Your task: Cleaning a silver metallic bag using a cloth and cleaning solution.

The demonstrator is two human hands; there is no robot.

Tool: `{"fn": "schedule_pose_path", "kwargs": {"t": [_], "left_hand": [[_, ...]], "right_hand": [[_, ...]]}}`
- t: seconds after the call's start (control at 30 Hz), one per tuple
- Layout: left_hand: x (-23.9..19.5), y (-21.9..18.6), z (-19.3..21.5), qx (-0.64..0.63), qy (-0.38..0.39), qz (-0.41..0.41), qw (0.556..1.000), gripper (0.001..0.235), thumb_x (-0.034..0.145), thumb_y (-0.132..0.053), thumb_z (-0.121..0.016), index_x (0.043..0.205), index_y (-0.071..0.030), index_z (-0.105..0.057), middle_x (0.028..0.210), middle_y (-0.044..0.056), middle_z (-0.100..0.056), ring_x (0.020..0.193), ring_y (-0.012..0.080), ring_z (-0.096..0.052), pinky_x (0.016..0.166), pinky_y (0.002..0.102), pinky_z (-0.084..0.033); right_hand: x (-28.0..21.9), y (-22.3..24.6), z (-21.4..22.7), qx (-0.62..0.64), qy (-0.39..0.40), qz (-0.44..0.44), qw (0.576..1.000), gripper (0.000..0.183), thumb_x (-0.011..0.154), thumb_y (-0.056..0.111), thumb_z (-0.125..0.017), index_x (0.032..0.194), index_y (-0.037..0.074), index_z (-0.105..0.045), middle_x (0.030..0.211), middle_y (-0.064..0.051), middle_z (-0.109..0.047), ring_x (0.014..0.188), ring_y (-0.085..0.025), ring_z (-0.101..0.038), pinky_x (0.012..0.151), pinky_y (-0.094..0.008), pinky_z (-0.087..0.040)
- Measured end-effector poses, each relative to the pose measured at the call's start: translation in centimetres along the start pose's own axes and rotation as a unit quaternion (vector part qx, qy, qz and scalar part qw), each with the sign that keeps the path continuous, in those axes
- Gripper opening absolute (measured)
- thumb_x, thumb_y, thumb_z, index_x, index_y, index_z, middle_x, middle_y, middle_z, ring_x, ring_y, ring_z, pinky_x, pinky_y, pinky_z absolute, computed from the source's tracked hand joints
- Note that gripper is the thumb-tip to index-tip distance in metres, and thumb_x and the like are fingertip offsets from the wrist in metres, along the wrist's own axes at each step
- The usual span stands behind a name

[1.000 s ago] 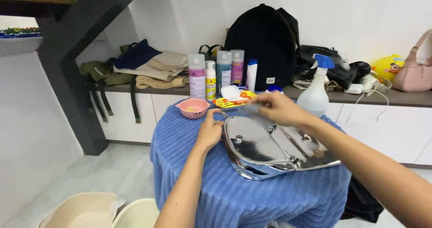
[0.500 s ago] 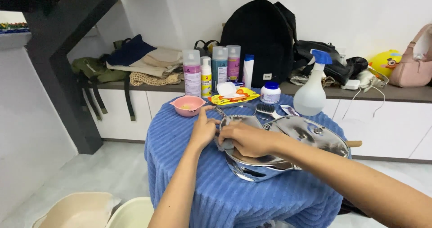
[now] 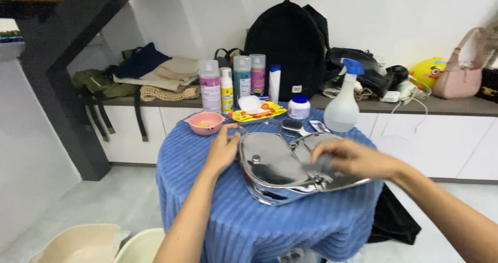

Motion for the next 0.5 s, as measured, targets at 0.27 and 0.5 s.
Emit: {"fn": "schedule_pose_path", "kwargs": {"t": [0.27, 0.5], "left_hand": [[-4.9, -6.5, 1.5, 0.085, -0.139, -0.170, 0.972, 0.018, 0.099, -0.024, -0.061, 0.106, -0.015, -0.075, 0.107, 0.013, -0.077, 0.103, 0.0325, -0.073, 0.091, 0.045, -0.057], [-16.2, -12.3, -2.8, 0.253, 0.032, -0.021, 0.967, 0.099, 0.074, -0.080, -0.053, 0.153, -0.024, -0.032, 0.164, 0.004, -0.027, 0.133, 0.0337, -0.053, 0.108, 0.058, -0.044]], "right_hand": [[-3.7, -8.6, 5.6, 0.159, -0.376, -0.210, 0.888, 0.045, 0.088, -0.008, -0.055, 0.125, 0.008, -0.075, 0.113, -0.011, -0.073, 0.097, -0.023, -0.061, 0.091, -0.042, -0.049], [-1.0, -12.0, 6.9, 0.220, -0.285, -0.254, 0.898, 0.024, 0.096, -0.002, -0.059, 0.115, 0.004, -0.072, 0.114, -0.020, -0.073, 0.101, -0.033, -0.069, 0.084, -0.045, -0.055]]}}
Point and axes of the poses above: each hand's wrist, its own x-axis towards the middle knuckle, its own z-axis out of the back of the hand, y = z × x, the point moved 5 cm from there along x, towards the middle knuckle
